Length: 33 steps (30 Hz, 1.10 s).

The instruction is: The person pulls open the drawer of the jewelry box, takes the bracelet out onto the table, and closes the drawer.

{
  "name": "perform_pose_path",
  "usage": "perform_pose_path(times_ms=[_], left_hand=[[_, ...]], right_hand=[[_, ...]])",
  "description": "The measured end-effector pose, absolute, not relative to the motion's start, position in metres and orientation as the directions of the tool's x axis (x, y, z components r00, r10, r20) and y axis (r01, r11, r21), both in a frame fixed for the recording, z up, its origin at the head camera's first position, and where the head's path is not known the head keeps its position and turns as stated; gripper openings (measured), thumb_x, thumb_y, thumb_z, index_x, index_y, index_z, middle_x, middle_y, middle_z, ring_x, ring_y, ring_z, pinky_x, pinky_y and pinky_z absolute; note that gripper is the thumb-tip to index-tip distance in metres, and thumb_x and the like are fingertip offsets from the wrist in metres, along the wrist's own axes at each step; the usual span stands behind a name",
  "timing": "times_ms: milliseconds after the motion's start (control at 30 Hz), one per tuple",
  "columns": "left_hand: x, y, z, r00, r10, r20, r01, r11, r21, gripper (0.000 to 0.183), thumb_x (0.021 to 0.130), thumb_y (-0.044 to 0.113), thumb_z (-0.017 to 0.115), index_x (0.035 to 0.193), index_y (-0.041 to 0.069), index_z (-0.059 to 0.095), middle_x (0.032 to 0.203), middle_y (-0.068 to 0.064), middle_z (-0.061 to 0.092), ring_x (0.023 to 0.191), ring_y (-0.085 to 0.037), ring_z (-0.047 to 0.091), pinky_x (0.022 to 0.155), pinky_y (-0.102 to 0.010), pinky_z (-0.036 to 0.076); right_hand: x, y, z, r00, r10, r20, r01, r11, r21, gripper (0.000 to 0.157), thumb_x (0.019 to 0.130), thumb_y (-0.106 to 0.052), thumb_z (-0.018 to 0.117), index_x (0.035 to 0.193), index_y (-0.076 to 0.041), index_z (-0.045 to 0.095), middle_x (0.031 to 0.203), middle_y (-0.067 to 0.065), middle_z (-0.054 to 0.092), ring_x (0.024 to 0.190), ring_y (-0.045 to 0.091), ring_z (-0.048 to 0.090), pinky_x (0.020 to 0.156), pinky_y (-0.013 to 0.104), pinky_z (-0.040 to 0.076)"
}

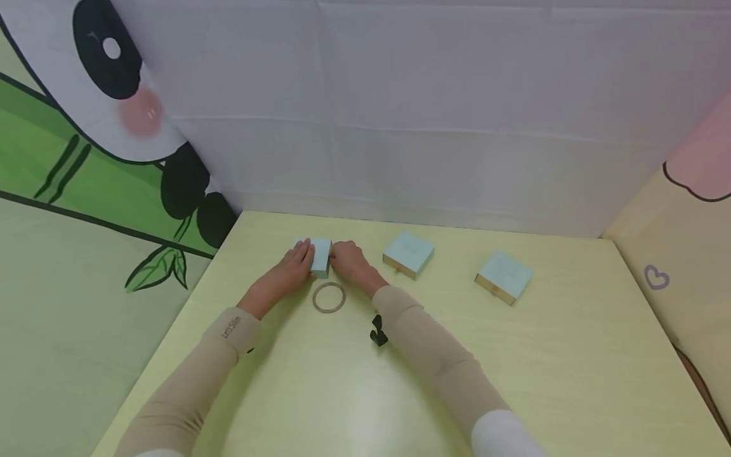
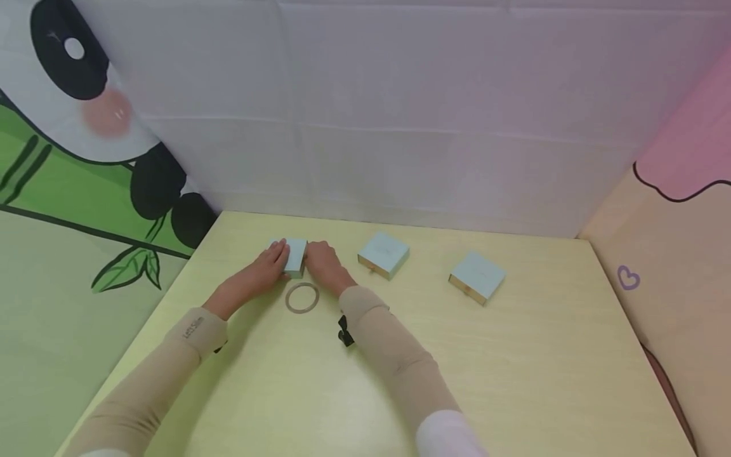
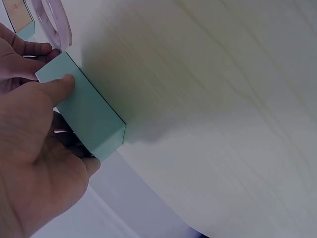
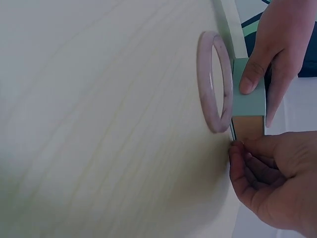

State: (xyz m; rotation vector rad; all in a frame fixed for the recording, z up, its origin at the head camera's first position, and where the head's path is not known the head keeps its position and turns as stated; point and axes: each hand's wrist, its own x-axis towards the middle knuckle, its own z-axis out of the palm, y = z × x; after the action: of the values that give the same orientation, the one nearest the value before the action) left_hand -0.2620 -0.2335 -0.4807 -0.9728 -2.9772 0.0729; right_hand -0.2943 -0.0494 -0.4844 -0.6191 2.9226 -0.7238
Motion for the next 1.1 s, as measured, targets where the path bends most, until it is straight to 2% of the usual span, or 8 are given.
perform_pose_path(times_ms=[67, 133, 300, 433, 733, 900, 1100], left_hand=[[-0.262, -0.233, -0.479, -0.815, 0.579, -0.016, 0.579, 0.814, -0.035, 0.064, 0.097, 0.021, 0.054, 0.141, -0.017, 0.024, 0.146, -0.038, 0.021, 0.136, -0.049, 0.024, 0.108, -0.055, 0.028], [-0.263, -0.232, -0.479, -0.829, 0.557, -0.044, 0.558, 0.83, -0.01, 0.066, 0.098, 0.023, 0.053, 0.142, -0.015, 0.022, 0.148, -0.036, 0.017, 0.137, -0.047, 0.02, 0.11, -0.054, 0.025], [-0.267, -0.231, -0.48, -0.857, 0.5, -0.124, 0.498, 0.866, 0.045, 0.074, 0.098, 0.033, 0.05, 0.146, -0.011, 0.015, 0.152, -0.032, 0.01, 0.14, -0.045, 0.012, 0.113, -0.053, 0.018], [-0.271, -0.229, -0.48, -0.871, 0.466, -0.155, 0.458, 0.885, 0.083, 0.08, 0.098, 0.044, 0.046, 0.147, -0.009, 0.014, 0.153, -0.03, 0.008, 0.142, -0.042, 0.008, 0.114, -0.051, 0.015], [-0.272, -0.221, -0.476, -0.885, 0.458, -0.081, 0.453, 0.888, 0.073, 0.08, 0.096, 0.047, 0.049, 0.142, -0.015, 0.026, 0.148, -0.034, 0.022, 0.137, -0.047, 0.022, 0.11, -0.054, 0.024], [-0.273, -0.215, -0.475, -0.908, 0.415, -0.059, 0.412, 0.909, 0.061, 0.083, 0.094, 0.053, 0.047, 0.141, -0.013, 0.031, 0.148, -0.031, 0.026, 0.136, -0.045, 0.026, 0.108, -0.053, 0.029], [-0.272, -0.208, -0.475, -0.909, 0.416, -0.038, 0.409, 0.905, 0.115, 0.077, 0.091, 0.04, 0.057, 0.139, -0.015, 0.033, 0.147, -0.029, 0.029, 0.136, -0.045, 0.027, 0.108, -0.051, 0.03]], right_hand=[[-0.294, -0.046, -0.484, -0.913, -0.407, 0.03, -0.376, 0.811, -0.448, 0.023, 0.096, -0.019, 0.056, 0.078, -0.01, 0.067, 0.075, 0.001, 0.061, 0.063, 0.013, 0.046, 0.058, 0.024, 0.041], [-0.293, -0.043, -0.484, -0.911, -0.411, 0.034, -0.382, 0.81, -0.445, 0.022, 0.096, -0.019, 0.056, 0.078, -0.009, 0.066, 0.074, 0.001, 0.062, 0.063, 0.013, 0.048, 0.057, 0.024, 0.042], [-0.288, -0.034, -0.483, -0.905, -0.424, 0.041, -0.393, 0.794, -0.464, 0.017, 0.095, -0.014, 0.055, 0.094, -0.007, 0.07, 0.088, 0.003, 0.069, 0.073, 0.013, 0.059, 0.064, 0.024, 0.05], [-0.282, -0.027, -0.481, -0.904, -0.426, 0.035, -0.39, 0.788, -0.477, 0.019, 0.095, -0.013, 0.053, 0.103, -0.005, 0.069, 0.098, 0.006, 0.07, 0.082, 0.015, 0.063, 0.071, 0.026, 0.053], [-0.273, -0.018, -0.475, -0.882, -0.469, 0.043, -0.441, 0.791, -0.424, 0.023, 0.095, -0.012, 0.05, 0.109, -0.004, 0.067, 0.105, 0.008, 0.068, 0.096, 0.02, 0.064, 0.08, 0.029, 0.053], [-0.268, -0.01, -0.475, -0.865, -0.495, 0.078, -0.489, 0.8, -0.347, 0.023, 0.095, -0.013, 0.052, 0.11, -0.004, 0.066, 0.104, 0.009, 0.067, 0.095, 0.022, 0.063, 0.081, 0.031, 0.052], [-0.265, -0.002, -0.479, -0.856, -0.509, 0.095, -0.51, 0.796, -0.326, 0.023, 0.095, -0.013, 0.051, 0.111, -0.004, 0.066, 0.104, 0.009, 0.067, 0.094, 0.021, 0.063, 0.079, 0.03, 0.052]])
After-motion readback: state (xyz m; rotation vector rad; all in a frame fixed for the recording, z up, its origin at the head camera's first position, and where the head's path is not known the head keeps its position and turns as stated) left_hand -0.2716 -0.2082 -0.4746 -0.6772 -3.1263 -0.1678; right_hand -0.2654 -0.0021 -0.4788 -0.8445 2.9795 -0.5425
